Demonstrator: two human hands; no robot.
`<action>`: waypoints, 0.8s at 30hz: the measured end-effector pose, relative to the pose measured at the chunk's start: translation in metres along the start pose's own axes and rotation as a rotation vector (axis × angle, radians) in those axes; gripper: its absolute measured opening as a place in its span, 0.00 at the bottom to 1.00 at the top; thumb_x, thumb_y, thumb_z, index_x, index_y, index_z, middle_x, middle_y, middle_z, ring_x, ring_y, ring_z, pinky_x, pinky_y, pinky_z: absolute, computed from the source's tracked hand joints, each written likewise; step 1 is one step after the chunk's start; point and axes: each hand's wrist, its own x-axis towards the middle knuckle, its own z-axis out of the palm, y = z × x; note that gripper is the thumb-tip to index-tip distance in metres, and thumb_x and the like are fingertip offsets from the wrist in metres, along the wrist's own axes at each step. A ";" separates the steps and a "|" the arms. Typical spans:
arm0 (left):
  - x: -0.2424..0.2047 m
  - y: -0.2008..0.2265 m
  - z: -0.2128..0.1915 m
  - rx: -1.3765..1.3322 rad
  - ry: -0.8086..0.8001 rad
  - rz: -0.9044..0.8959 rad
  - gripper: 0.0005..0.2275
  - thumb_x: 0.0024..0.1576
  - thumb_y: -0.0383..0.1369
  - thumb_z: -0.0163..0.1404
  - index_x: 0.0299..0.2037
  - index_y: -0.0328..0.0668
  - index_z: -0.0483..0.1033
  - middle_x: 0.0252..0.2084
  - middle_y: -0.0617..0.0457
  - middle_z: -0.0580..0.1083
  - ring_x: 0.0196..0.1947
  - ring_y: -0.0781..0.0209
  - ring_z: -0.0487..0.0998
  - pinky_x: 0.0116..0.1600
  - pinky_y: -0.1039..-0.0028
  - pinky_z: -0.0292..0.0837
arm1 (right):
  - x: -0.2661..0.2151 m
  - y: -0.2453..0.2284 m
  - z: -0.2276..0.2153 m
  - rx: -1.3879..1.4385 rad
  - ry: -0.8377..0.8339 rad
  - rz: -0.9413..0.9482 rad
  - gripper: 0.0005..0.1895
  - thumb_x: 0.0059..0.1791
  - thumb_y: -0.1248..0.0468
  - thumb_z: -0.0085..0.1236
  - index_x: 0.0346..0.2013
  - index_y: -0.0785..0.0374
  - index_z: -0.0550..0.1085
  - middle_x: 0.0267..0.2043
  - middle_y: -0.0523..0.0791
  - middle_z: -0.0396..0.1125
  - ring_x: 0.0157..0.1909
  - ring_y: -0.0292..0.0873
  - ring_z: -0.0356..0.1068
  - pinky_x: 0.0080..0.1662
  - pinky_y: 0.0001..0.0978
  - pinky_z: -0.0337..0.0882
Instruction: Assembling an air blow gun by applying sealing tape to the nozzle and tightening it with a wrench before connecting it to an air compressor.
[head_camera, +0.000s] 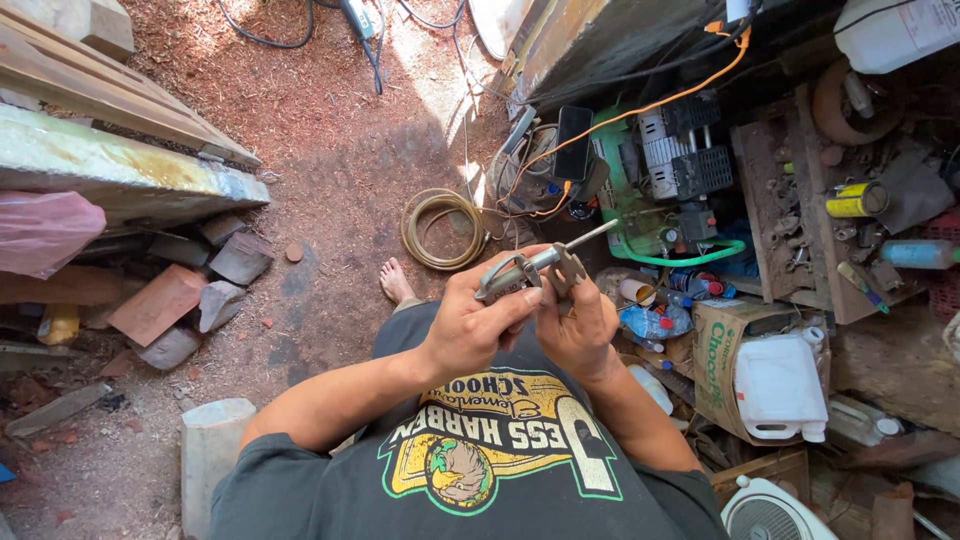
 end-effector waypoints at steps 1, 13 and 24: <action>0.000 0.001 0.000 0.001 -0.002 0.000 0.20 0.64 0.29 0.49 0.66 0.33 0.69 0.24 0.60 0.68 0.20 0.74 0.66 0.24 0.82 0.60 | 0.001 0.000 -0.001 0.009 -0.010 0.003 0.15 0.54 0.75 0.57 0.54 0.76 0.67 0.43 0.54 0.75 0.37 0.42 0.78 0.38 0.31 0.76; 0.009 0.005 0.001 -0.133 -0.002 -0.066 0.19 0.64 0.31 0.48 0.65 0.33 0.69 0.24 0.58 0.68 0.18 0.72 0.66 0.23 0.80 0.60 | 0.008 -0.001 0.000 -0.053 -0.003 0.002 0.16 0.54 0.73 0.57 0.55 0.79 0.66 0.42 0.55 0.74 0.38 0.46 0.78 0.39 0.33 0.76; 0.011 0.008 0.000 -0.173 -0.037 -0.081 0.20 0.64 0.31 0.49 0.65 0.33 0.69 0.24 0.57 0.67 0.19 0.71 0.66 0.23 0.81 0.60 | -0.002 0.002 -0.002 0.066 -0.011 0.124 0.17 0.56 0.74 0.57 0.58 0.75 0.66 0.46 0.53 0.75 0.42 0.45 0.79 0.44 0.32 0.78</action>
